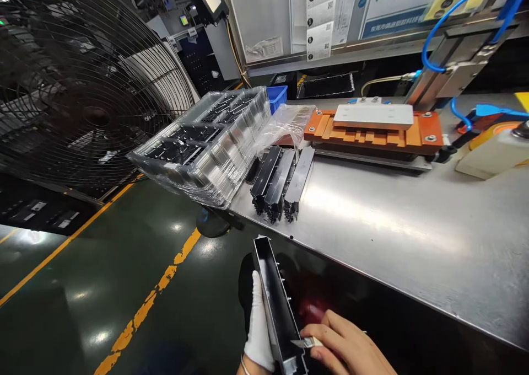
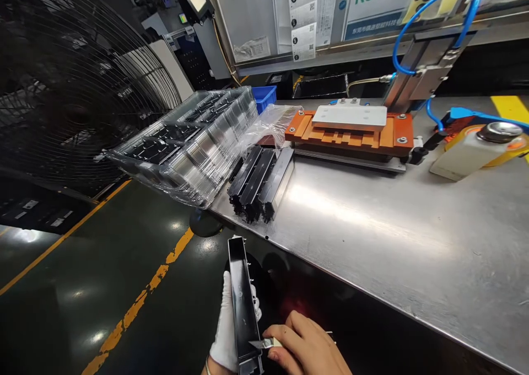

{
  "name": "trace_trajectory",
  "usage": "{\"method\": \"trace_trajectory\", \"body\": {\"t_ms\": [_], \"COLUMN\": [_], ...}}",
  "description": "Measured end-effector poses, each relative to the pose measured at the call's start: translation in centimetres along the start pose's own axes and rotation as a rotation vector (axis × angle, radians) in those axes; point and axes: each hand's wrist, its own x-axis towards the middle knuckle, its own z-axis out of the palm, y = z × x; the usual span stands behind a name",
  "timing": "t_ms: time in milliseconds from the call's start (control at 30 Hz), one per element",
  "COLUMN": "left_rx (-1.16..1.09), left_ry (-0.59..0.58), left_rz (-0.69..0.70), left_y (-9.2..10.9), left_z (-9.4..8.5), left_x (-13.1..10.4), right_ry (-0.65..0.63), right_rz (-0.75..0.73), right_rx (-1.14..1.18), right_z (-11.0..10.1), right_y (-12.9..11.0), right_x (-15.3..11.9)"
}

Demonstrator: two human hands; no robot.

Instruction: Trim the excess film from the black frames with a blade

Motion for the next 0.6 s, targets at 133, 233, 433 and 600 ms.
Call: {"method": "trace_trajectory", "body": {"t_ms": [133,233,433,600], "left_rx": [-0.001,-0.035,0.031,0.109], "left_ry": [-0.097,-0.136,-0.162,-0.128], "left_rz": [-0.099,-0.141,-0.282,-0.173], "left_y": [-0.5,-0.7,-0.9,-1.3], "left_z": [-0.2,0.0,0.7,0.5], "left_x": [-0.3,-0.6,-0.8,-0.5], "right_ry": [0.008,0.047,0.228,0.196], "right_rz": [0.044,0.012,0.002,0.029], "right_rx": [-0.008,-0.045,-0.189,-0.143], "right_z": [0.3,0.3,-0.3,-0.6], "right_y": [1.2,1.8,2.0,2.0], "right_x": [0.4,0.9,1.4,0.8]}}
